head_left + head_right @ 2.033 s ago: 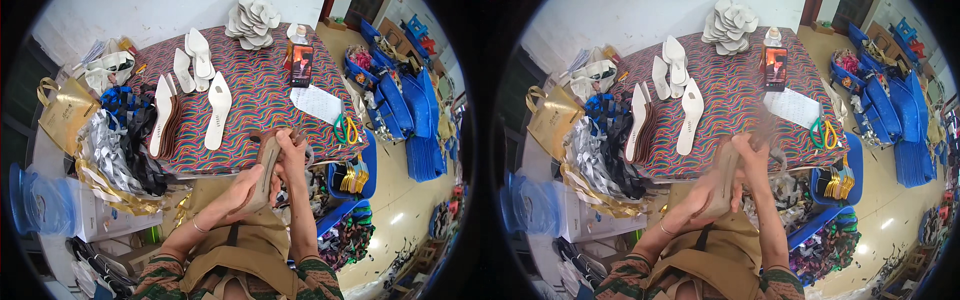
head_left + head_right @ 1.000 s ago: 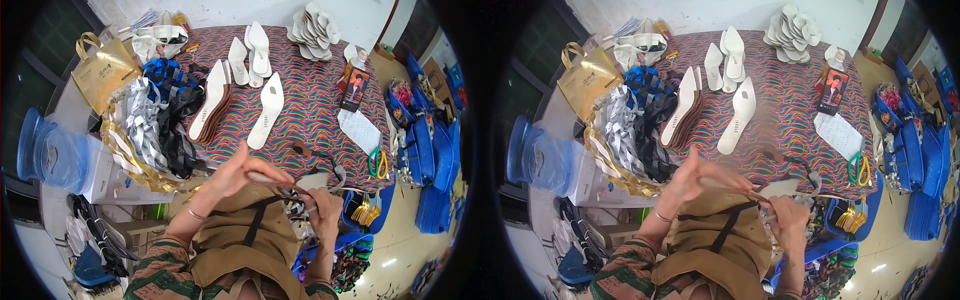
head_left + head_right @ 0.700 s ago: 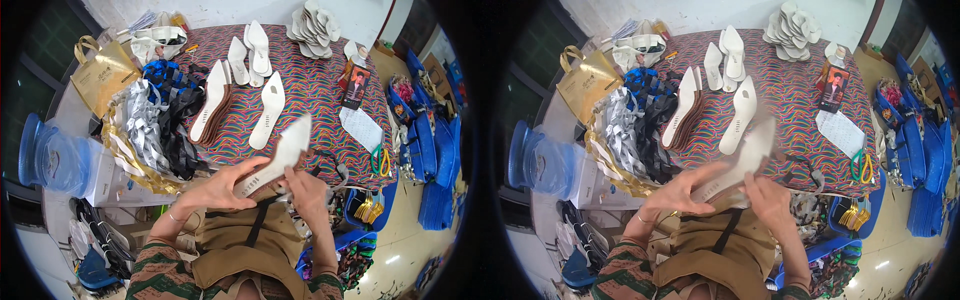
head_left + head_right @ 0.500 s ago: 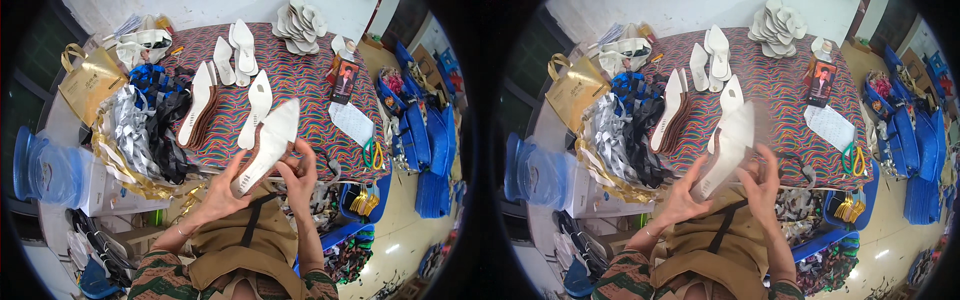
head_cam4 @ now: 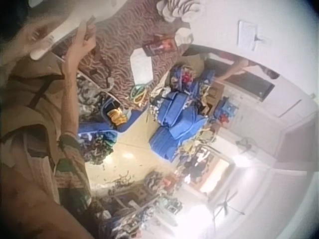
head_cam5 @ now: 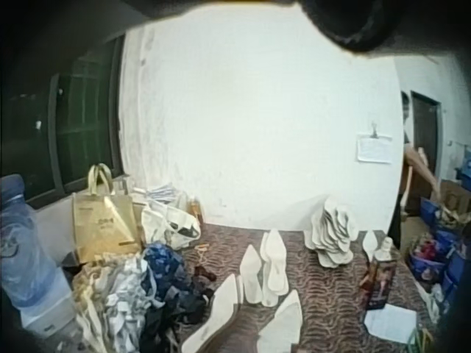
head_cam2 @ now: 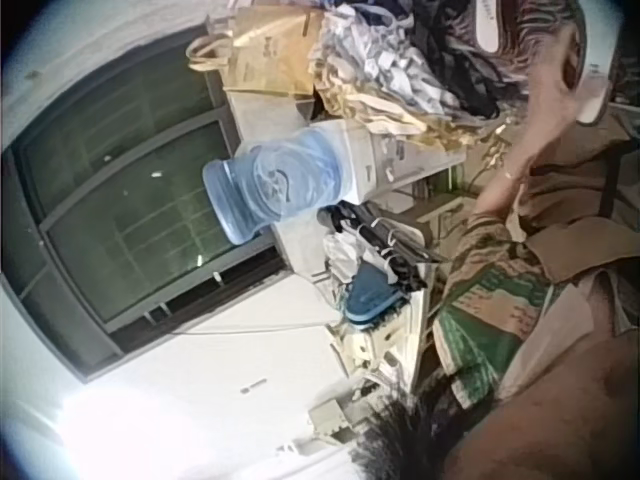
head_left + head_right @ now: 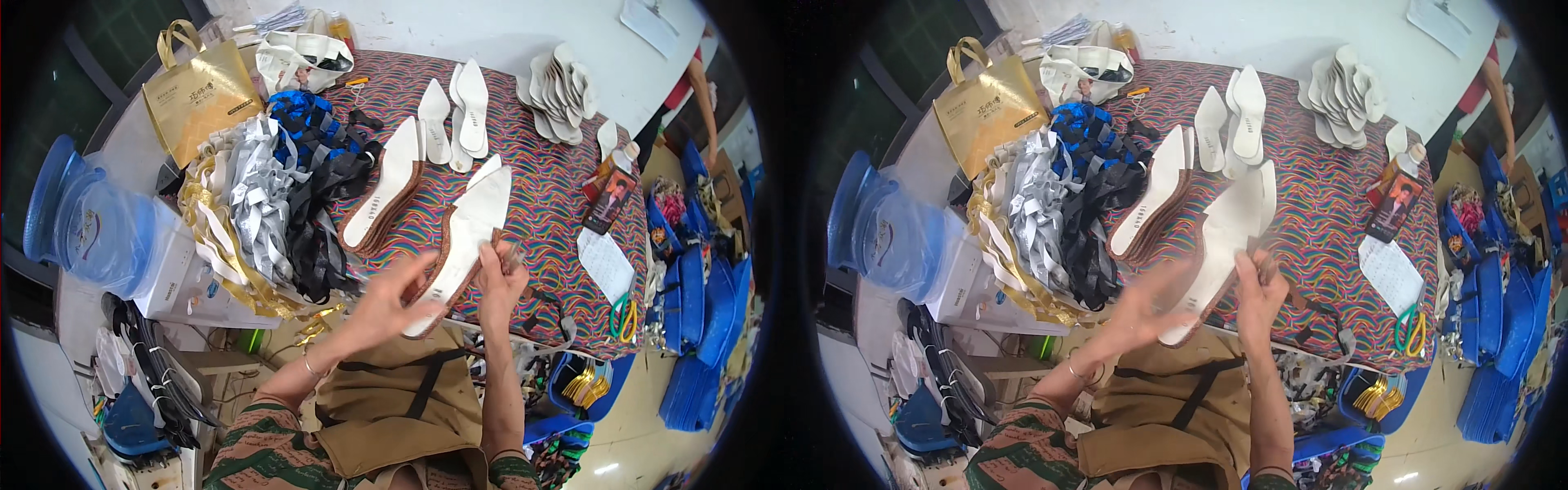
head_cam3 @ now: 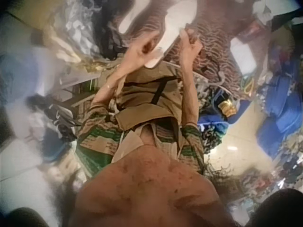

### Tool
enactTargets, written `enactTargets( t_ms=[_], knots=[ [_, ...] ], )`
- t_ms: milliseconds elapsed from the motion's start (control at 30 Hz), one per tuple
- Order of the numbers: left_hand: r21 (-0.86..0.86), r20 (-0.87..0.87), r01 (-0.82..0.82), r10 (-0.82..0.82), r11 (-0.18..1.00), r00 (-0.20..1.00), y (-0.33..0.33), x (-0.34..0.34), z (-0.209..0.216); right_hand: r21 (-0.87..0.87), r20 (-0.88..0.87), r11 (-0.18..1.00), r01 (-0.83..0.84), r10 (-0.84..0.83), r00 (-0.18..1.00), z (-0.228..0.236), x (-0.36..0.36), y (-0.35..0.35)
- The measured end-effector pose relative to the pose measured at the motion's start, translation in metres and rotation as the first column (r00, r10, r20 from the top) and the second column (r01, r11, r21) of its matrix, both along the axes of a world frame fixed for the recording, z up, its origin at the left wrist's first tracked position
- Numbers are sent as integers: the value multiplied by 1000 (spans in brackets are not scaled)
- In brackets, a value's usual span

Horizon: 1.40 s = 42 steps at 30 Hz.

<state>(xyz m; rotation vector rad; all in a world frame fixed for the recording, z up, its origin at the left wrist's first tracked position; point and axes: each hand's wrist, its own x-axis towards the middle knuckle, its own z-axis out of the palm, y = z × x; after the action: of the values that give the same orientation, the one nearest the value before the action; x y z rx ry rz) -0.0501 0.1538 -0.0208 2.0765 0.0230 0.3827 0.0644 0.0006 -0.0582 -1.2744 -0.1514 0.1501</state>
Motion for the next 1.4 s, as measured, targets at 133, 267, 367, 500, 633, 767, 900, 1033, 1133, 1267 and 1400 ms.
enactTargets(
  t_ms=[133,267,367,500,633,767,900,1033,1133,1267,1400],
  knots=[
    [418,282,-404,307,813,909,68,54,-6,74,-21,995,-67,68,997,2,27,34],
    [561,5,-332,398,758,917,101,89,-42,103,-23,988,-118,121,992,-1,35,66],
    [512,-3,-332,388,792,921,96,95,-43,111,-32,989,-99,103,994,-14,39,70],
    [594,69,-341,377,729,924,90,94,-51,105,-73,992,-77,85,994,-28,38,62],
    [621,124,-337,337,708,933,89,99,-48,91,-57,995,-40,45,997,-25,42,60],
    [485,160,-359,323,797,933,93,89,-43,50,-40,999,-23,25,999,-12,43,57],
    [399,121,-366,348,841,930,96,95,-47,-9,-5,999,-32,31,999,-4,50,59],
    [396,110,-304,284,866,952,93,91,-38,-156,104,988,13,4,995,-2,69,83],
    [-78,26,-323,326,943,945,114,96,-48,-206,238,978,31,19,971,2,84,114],
    [-471,-76,-198,185,859,980,124,71,4,-403,258,915,-34,150,954,33,73,136],
    [200,-43,-212,225,956,973,113,62,-32,-731,520,597,330,175,836,20,63,125]
  ],
)
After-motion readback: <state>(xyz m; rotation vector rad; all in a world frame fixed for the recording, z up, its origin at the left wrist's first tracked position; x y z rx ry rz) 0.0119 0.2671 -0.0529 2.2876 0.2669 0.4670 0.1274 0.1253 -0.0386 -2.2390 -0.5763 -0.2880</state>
